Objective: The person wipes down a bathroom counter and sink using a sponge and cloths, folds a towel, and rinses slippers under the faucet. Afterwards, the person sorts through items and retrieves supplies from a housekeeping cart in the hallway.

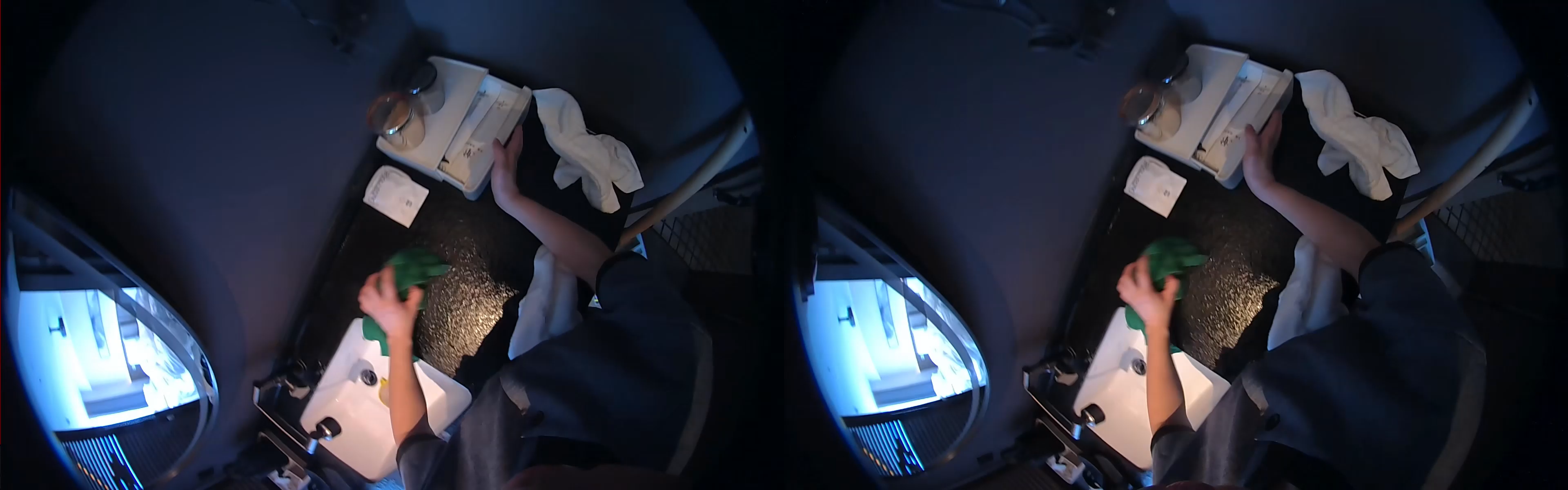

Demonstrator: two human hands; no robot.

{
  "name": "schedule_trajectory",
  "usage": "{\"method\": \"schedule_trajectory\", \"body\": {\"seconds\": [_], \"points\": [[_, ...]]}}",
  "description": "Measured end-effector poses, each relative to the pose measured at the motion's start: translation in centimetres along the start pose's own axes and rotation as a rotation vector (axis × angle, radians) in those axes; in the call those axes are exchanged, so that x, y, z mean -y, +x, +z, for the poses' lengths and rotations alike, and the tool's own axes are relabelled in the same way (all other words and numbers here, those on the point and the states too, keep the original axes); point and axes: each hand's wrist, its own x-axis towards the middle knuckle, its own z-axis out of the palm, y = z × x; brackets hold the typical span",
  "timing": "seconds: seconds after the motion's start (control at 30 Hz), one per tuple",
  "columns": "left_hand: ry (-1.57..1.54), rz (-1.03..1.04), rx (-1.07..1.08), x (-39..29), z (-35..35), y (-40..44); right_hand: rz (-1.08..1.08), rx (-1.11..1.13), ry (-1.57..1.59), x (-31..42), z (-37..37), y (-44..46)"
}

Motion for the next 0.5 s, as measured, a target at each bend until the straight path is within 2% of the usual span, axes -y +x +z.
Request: {"method": "schedule_trajectory", "body": {"seconds": [0.1, 0.13, 0.17, 0.27, 0.43, 0.5], "points": [[0.198, -0.266, -0.149, 6.9, 0.7, 2.4, -0.003, -0.022, 0.192, -1.5, -0.5, 1.9], [0.236, -0.416, -0.181, 7.6, 1.0, 3.4, 0.03, -0.09, 0.03, -1.4, 0.1, 2.2], [0.231, -0.513, -0.185, 8.1, 1.4, 3.9, 0.005, -0.078, 0.017, -1.5, 0.6, 2.7], [0.267, -0.479, -0.167, 8.1, 1.6, 4.0, -0.104, -0.026, -0.041, -1.8, 2.2, 3.5], [0.254, -0.457, -0.184, 8.1, 1.6, 3.9, 0.017, -0.178, 0.083, -1.9, 6.9, 4.9], [0.305, -0.448, -0.167, 8.5, 1.4, 3.9, -0.004, -0.185, -0.04, -1.6, 7.2, 4.4]]}}
